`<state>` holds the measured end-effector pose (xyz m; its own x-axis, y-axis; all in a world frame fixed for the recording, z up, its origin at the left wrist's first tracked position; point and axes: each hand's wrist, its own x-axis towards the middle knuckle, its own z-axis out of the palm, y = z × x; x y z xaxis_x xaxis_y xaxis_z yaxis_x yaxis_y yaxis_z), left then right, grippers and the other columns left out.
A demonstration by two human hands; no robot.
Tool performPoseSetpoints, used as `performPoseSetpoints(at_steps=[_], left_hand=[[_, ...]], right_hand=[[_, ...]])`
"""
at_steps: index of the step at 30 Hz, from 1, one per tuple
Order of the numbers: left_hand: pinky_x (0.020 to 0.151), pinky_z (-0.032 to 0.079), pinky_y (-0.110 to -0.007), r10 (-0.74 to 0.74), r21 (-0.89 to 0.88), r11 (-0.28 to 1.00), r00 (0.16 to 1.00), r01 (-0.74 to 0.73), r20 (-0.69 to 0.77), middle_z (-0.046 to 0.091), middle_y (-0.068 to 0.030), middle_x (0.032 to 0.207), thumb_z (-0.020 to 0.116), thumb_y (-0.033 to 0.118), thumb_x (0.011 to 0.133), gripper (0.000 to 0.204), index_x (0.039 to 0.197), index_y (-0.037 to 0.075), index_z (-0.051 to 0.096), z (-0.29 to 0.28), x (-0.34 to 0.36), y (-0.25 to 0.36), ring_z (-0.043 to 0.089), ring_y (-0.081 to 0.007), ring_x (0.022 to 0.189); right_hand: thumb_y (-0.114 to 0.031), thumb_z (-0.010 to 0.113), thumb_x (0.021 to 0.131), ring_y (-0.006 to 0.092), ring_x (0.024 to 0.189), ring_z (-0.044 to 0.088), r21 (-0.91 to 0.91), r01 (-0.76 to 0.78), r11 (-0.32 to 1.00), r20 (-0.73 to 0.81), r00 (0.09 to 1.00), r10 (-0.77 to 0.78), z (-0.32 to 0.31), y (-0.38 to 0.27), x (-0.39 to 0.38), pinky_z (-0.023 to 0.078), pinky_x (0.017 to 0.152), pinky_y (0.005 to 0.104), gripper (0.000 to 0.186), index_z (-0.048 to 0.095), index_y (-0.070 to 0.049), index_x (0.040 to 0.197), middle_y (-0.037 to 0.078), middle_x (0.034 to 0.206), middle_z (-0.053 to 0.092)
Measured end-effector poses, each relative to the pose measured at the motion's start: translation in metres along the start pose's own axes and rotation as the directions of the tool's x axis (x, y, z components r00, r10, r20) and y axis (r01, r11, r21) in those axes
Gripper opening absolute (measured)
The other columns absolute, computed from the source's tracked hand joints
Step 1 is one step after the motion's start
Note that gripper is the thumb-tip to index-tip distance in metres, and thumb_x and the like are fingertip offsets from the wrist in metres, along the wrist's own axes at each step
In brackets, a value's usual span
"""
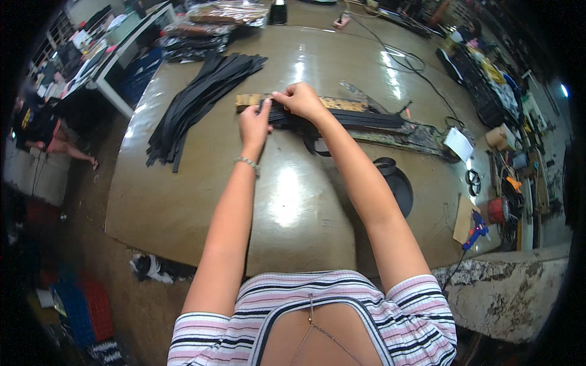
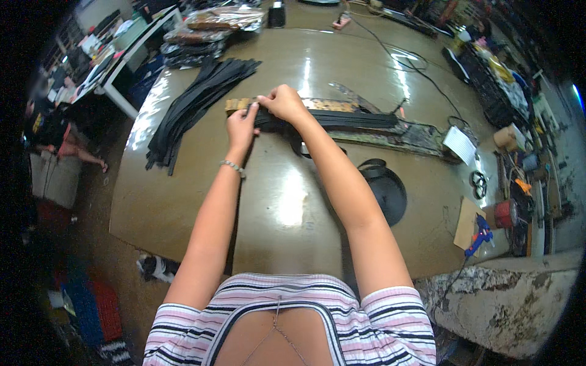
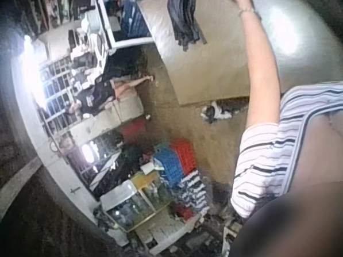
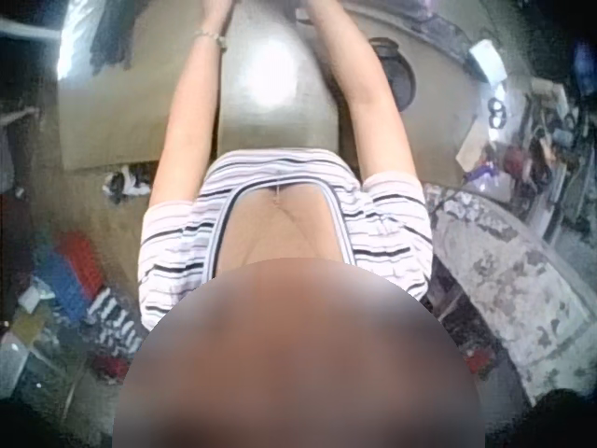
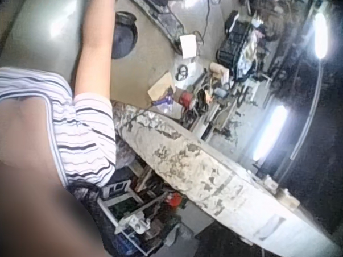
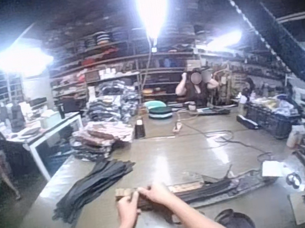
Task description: The person measures and cuts multiple black fabric strips to a uniform length using a wooden guide and scissors. They repeatedly align the strips, trim the ends, and stack the finished pieces on the table.
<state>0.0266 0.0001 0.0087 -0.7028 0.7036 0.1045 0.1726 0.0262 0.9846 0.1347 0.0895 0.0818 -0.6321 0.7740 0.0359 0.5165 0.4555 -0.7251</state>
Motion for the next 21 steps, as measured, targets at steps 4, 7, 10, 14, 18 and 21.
performPoseSetpoints(at_steps=[4,7,10,14,18,21], left_hand=[[0.037,0.042,-0.027,0.025,-0.061,0.998,0.999,-0.027,-0.033,0.057,-0.0077,0.053,0.063,0.036,0.086,0.045,0.065,-0.004,0.058,0.002,0.002,-0.002,0.055,-0.0137,0.039],[0.037,0.041,-0.026,0.026,-0.009,1.0,0.998,-0.026,-0.052,0.057,-0.0069,0.053,0.063,0.035,0.086,0.044,0.065,-0.004,0.057,0.002,0.002,-0.002,0.054,-0.0128,0.038],[0.037,0.041,-0.025,0.009,-0.041,0.999,0.999,-0.011,-0.046,0.055,-0.0043,0.053,0.065,0.033,0.085,0.042,0.063,-0.001,0.055,0.002,0.002,-0.001,0.052,-0.0105,0.038],[0.037,0.042,-0.025,-0.004,-0.051,0.999,0.999,0.002,-0.042,0.056,-0.0041,0.055,0.065,0.032,0.085,0.042,0.062,-0.001,0.055,0.003,0.002,0.001,0.053,-0.0103,0.039],[0.037,0.043,-0.024,-0.002,-0.048,0.999,0.999,0.0,-0.038,0.055,-0.0041,0.055,0.064,0.031,0.086,0.041,0.064,-0.002,0.056,0.002,0.001,0.002,0.053,-0.0105,0.04],[0.037,0.043,-0.024,-0.001,-0.057,0.998,1.0,0.0,-0.03,0.055,-0.004,0.055,0.064,0.031,0.086,0.041,0.065,-0.003,0.057,0.002,0.001,0.001,0.053,-0.0107,0.04]], right_hand=[[-0.041,0.065,0.084,0.0049,0.045,0.042,0.228,0.03,0.973,0.336,0.936,-0.108,-0.092,0.005,-0.072,0.029,0.041,0.0223,0.038,0.064,-0.006,0.07,-0.004,0.05,0.047],[-0.037,0.065,0.084,0.0034,0.05,0.039,0.25,0.041,0.967,0.134,0.988,-0.077,-0.165,0.019,-0.132,0.029,0.044,0.0219,0.032,0.065,-0.006,0.075,-0.006,0.058,0.048],[-0.029,0.065,0.086,0.0008,0.059,0.041,0.232,-0.004,0.973,-0.006,1.0,0.005,-0.236,0.043,-0.172,0.03,0.052,0.0186,0.023,0.065,-0.007,0.082,-0.009,0.065,0.049],[-0.024,0.066,0.085,0.0025,0.07,0.046,0.326,-0.06,0.944,-0.122,0.987,0.104,-0.266,0.108,-0.159,0.035,0.063,0.0189,0.019,0.063,-0.005,0.085,-0.006,0.074,0.054],[-0.028,0.067,0.084,0.0078,0.071,0.049,0.187,-0.203,0.961,-0.153,0.96,0.233,-0.242,0.178,-0.131,0.038,0.064,0.0243,0.025,0.064,-0.003,0.089,-0.003,0.079,0.059],[-0.027,0.066,0.085,0.0053,0.07,0.047,0.235,-0.245,0.941,-0.109,0.955,0.276,-0.228,0.211,-0.121,0.037,0.063,0.0225,0.025,0.064,-0.003,0.089,-0.004,0.077,0.059]])
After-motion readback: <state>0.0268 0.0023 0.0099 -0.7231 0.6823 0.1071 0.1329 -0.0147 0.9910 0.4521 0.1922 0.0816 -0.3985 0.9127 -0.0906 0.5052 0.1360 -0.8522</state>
